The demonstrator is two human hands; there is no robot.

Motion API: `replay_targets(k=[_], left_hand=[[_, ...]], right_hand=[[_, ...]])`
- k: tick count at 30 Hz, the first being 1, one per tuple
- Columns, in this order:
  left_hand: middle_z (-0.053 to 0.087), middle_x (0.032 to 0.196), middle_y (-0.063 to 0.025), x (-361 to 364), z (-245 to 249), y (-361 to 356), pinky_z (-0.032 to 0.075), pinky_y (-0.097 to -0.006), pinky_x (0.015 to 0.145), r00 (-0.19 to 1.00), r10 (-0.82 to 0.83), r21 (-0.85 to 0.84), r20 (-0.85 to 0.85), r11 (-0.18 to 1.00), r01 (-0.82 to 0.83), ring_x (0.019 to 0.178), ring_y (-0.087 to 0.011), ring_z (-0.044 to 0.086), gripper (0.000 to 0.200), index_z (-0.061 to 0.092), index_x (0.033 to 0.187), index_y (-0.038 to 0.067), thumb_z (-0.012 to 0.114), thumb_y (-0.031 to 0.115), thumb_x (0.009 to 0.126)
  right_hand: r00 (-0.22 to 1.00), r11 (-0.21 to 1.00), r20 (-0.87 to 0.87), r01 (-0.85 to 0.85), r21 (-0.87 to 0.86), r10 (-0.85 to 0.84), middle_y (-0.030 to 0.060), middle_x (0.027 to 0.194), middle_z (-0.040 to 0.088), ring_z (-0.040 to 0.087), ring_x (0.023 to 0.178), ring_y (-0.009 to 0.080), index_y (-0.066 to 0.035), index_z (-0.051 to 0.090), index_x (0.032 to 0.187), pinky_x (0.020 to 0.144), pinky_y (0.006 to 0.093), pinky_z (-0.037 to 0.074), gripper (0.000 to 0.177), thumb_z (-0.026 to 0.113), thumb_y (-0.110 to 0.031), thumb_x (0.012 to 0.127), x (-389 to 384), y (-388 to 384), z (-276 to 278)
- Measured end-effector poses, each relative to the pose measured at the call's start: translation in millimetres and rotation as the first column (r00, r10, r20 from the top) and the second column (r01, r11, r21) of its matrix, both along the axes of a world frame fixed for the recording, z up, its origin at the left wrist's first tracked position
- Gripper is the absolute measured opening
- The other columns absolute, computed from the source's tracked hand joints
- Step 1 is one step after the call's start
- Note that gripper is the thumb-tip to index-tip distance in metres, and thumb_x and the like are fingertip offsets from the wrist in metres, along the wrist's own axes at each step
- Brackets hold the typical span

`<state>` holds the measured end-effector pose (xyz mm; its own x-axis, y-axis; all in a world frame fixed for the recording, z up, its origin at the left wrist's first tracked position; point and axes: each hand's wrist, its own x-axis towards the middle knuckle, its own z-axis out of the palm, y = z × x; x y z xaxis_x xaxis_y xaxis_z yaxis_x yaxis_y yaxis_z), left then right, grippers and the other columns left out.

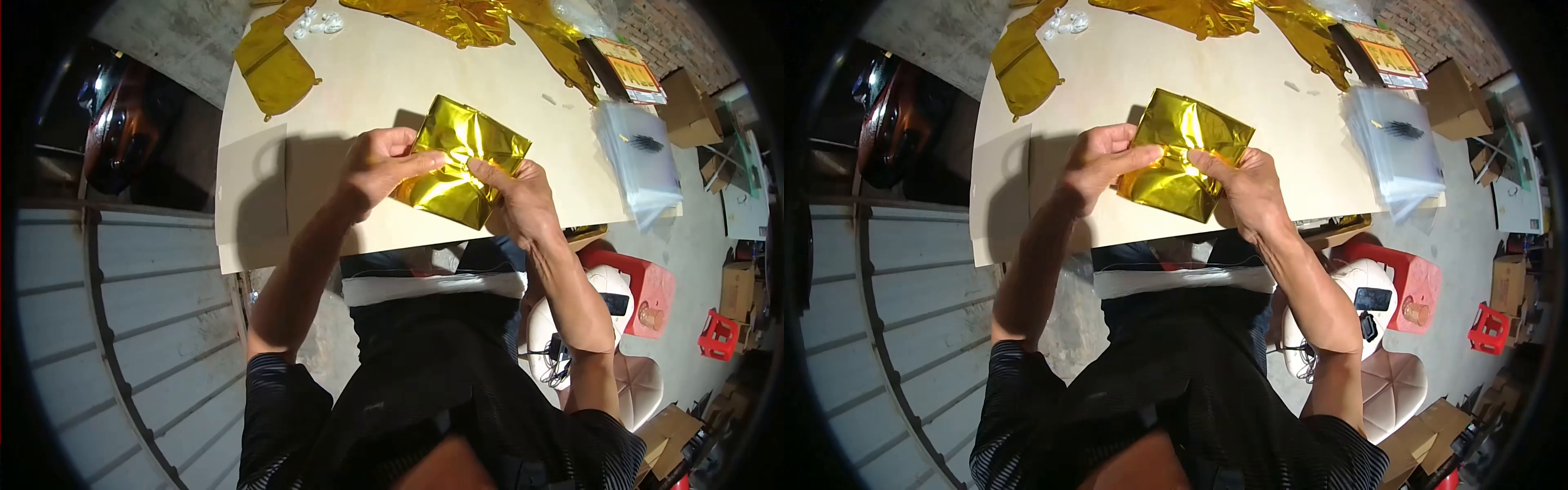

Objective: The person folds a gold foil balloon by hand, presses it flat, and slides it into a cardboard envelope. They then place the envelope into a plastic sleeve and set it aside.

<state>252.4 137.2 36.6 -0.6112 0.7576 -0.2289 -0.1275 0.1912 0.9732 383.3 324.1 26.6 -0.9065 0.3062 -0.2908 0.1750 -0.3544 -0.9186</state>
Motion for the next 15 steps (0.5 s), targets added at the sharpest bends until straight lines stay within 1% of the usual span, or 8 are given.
replay_targets(k=[1, 2, 4, 5, 7, 11, 13, 15], left_hand=[[0.074, 0.101, -0.0098, -0.4, -2.1, -1.2, 0.057, -0.0267, 0.079, 1.0, 0.001, -0.003, 0.009, 1.0, -0.001, 0.088, -0.0125, 0.07, 0.032, 0.065, 0.117, -0.005, 0.074, 0.018, 0.096], [0.074, 0.102, -0.0109, 0.1, -3.6, -2.7, 0.058, -0.0268, 0.08, 1.0, -0.029, 0.005, -0.012, 1.0, 0.029, 0.09, -0.0123, 0.07, 0.033, 0.064, 0.118, -0.005, 0.075, 0.015, 0.094], [0.074, 0.105, -0.0138, 1.0, 2.1, -3.8, 0.058, -0.0275, 0.082, 0.997, -0.066, -0.016, -0.037, 0.998, 0.065, 0.093, -0.0119, 0.069, 0.035, 0.062, 0.121, -0.007, 0.077, 0.009, 0.093], [0.074, 0.105, -0.0138, 0.4, -1.2, -4.3, 0.058, -0.0275, 0.082, 0.998, -0.062, -0.017, -0.031, 0.998, 0.061, 0.093, -0.0119, 0.069, 0.035, 0.062, 0.121, -0.007, 0.077, 0.009, 0.093], [0.076, 0.099, -0.0143, -0.6, -7.4, -4.1, 0.058, -0.027, 0.076, 0.997, -0.036, -0.021, -0.061, 0.999, 0.035, 0.086, -0.0131, 0.071, 0.04, 0.063, 0.121, -0.008, 0.08, 0.011, 0.09], [0.076, 0.1, -0.0149, 2.8, -10.7, -1.5, 0.058, -0.028, 0.076, 0.998, 0.001, 0.012, -0.055, 1.0, 0.0, 0.086, -0.0136, 0.071, 0.042, 0.063, 0.122, -0.008, 0.081, 0.012, 0.09], [0.076, 0.1, -0.015, 4.8, -7.7, 0.3, 0.058, -0.0281, 0.076, 0.999, -0.001, -0.014, -0.051, 1.0, 0.0, 0.087, -0.0137, 0.072, 0.043, 0.062, 0.122, -0.008, 0.081, 0.012, 0.09], [0.076, 0.1, -0.015, 6.4, -6.8, 0.1, 0.059, -0.0283, 0.076, 0.999, -0.002, -0.038, -0.048, 0.999, 0.001, 0.087, -0.0138, 0.072, 0.043, 0.061, 0.123, -0.008, 0.081, 0.012, 0.09]], right_hand=[[0.998, 0.998, 0.056, -0.001, 0.06, -0.002, 0.0104, 0.109, 0.075, 0.071, 0.094, 0.015, 0.003, 0.071, 0.115, 0.083, 0.0296, 0.057, 0.024, 0.074, -0.01, 0.095, 0.0, 1.1, -0.9], [0.999, 1.0, -0.046, 0.002, -0.018, -0.003, 0.0111, 0.109, 0.075, 0.071, 0.093, 0.0151, 0.004, 0.07, 0.116, 0.084, 0.03, 0.057, 0.025, 0.074, -0.01, 0.095, -1.1, 0.2, -6.1], [0.999, 0.999, -0.05, -0.013, -0.029, 0.011, 0.0113, 0.11, 0.075, 0.071, 0.093, 0.0152, 0.004, 0.07, 0.117, 0.084, 0.0302, 0.057, 0.025, 0.073, -0.009, 0.096, -0.2, -0.7, -4.3], [0.998, 0.999, -0.065, -0.023, -0.037, 0.021, 0.0115, 0.11, 0.075, 0.071, 0.094, 0.0154, 0.004, 0.069, 0.117, 0.085, 0.0304, 0.057, 0.025, 0.073, -0.009, 0.096, 0.4, -1.2, -1.6], [0.997, 0.997, -0.07, -0.035, -0.07, 0.03, 0.0116, 0.112, 0.074, 0.07, 0.097, 0.0154, 0.004, 0.068, 0.12, 0.087, 0.0309, 0.057, 0.028, 0.073, -0.009, 0.096, 0.9, -2.3, 0.4], [1.0, 0.997, -0.016, -0.023, -0.075, 0.022, 0.0117, 0.116, 0.072, 0.069, 0.102, 0.0162, 0.003, 0.065, 0.124, 0.09, 0.0323, 0.057, 0.034, 0.075, -0.011, 0.095, 0.5, -5.0, 3.7], [1.0, 0.996, 0.006, -0.002, -0.084, 0.002, 0.0117, 0.118, 0.072, 0.069, 0.103, 0.0167, 0.003, 0.065, 0.125, 0.091, 0.0328, 0.057, 0.036, 0.075, -0.011, 0.094, 0.4, -5.6, 3.4], [1.0, 1.0, 0.013, 0.013, -0.02, -0.012, 0.0113, 0.117, 0.072, 0.069, 0.102, 0.0177, 0.004, 0.065, 0.125, 0.09, 0.0334, 0.057, 0.036, 0.076, -0.01, 0.093, -0.1, -4.4, -2.8]])
